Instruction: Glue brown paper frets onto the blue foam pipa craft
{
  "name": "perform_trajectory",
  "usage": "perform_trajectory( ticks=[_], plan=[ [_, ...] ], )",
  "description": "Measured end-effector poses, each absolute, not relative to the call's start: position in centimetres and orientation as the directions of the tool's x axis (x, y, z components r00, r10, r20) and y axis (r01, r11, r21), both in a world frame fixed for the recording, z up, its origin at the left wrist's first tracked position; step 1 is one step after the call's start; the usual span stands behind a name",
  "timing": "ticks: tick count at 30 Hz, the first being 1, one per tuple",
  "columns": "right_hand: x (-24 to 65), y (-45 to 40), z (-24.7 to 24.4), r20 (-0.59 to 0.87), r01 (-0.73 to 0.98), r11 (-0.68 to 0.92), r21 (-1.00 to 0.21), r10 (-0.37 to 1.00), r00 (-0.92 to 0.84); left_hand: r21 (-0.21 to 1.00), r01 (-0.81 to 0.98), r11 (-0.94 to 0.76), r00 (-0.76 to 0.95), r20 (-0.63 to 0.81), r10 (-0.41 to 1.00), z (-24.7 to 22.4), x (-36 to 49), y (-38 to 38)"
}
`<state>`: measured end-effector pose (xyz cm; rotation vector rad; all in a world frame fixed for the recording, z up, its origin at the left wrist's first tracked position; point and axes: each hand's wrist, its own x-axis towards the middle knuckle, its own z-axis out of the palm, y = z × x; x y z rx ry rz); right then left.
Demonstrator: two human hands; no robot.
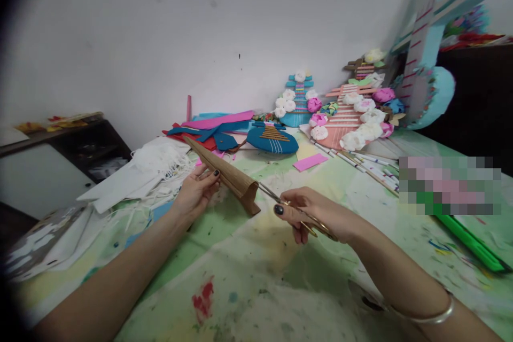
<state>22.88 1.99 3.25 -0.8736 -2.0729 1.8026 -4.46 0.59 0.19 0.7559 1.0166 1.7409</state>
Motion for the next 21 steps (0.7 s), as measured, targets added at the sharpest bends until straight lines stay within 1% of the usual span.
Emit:
perform_trajectory(
  ticks=[4, 7, 12, 16, 21],
  plan=[
    [22.4, 1.8, 2.4, -0.245, 0.358, 0.109, -0.927, 0.548, -0.8, 0.89, -0.411, -0.198, -0.366, 0.038, 0.93, 0.1, -4.5, 0.6],
    [22.0, 1.6, 1.8, -0.239, 0.388, 0.15, -0.909, 0.575, -0.782, 0.886, -0.419, -0.198, -0.356, 0.04, 0.934, 0.0, -4.4, 0.5],
    [21.0, 1.1, 0.8, -0.213, 0.411, 0.159, -0.898, 0.658, -0.722, 0.889, -0.411, -0.201, -0.313, 0.069, 0.947, -0.1, -4.1, 0.4],
    [20.3, 0.9, 0.4, -0.164, 0.37, 0.148, -0.917, 0.706, -0.688, 0.871, -0.442, -0.213, -0.304, 0.078, 0.949, -0.1, -3.8, 0.3],
    [20.0, 0.7, 0.1, -0.106, 0.277, 0.136, -0.951, 0.699, -0.707, 0.851, -0.485, -0.199, -0.3, 0.052, 0.953, -0.1, -3.4, 0.1]
  ],
)
